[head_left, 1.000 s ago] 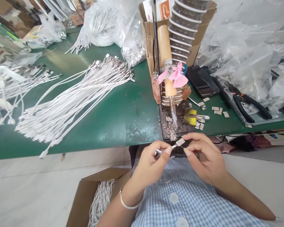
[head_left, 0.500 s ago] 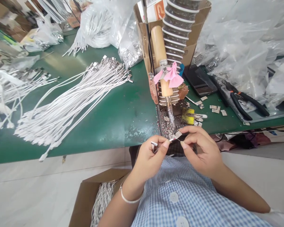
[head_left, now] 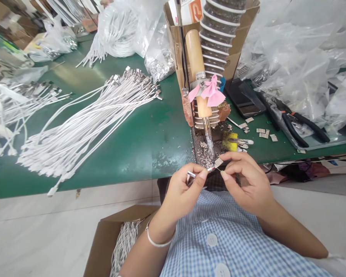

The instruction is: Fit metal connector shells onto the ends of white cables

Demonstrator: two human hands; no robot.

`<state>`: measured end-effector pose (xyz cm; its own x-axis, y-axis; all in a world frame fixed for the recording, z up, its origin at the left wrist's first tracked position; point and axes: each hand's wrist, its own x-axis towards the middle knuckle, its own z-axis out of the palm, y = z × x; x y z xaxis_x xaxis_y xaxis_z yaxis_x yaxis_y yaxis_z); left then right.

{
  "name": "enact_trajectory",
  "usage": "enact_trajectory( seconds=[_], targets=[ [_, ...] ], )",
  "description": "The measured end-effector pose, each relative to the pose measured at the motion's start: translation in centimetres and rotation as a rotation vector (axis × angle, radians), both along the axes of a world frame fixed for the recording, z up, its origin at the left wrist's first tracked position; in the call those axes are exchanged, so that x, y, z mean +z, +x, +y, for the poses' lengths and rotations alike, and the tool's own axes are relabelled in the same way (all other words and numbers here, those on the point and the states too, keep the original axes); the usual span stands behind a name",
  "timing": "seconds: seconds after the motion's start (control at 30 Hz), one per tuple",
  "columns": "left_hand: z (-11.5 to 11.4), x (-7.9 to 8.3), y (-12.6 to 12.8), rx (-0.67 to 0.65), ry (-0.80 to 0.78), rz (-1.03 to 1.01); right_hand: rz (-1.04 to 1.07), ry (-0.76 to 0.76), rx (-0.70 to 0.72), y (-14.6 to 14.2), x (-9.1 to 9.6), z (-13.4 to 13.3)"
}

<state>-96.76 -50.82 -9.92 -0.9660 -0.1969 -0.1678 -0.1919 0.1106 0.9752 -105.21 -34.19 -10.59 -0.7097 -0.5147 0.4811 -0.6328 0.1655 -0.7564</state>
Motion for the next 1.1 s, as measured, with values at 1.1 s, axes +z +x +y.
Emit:
enact_trajectory(
  seconds=[1.1],
  targets=[
    [0.0, -0.1, 0.8, -0.028, -0.030, -0.111, -0.033, 0.028, 0.077, 1.0, -0.4, 0.6]
  ],
)
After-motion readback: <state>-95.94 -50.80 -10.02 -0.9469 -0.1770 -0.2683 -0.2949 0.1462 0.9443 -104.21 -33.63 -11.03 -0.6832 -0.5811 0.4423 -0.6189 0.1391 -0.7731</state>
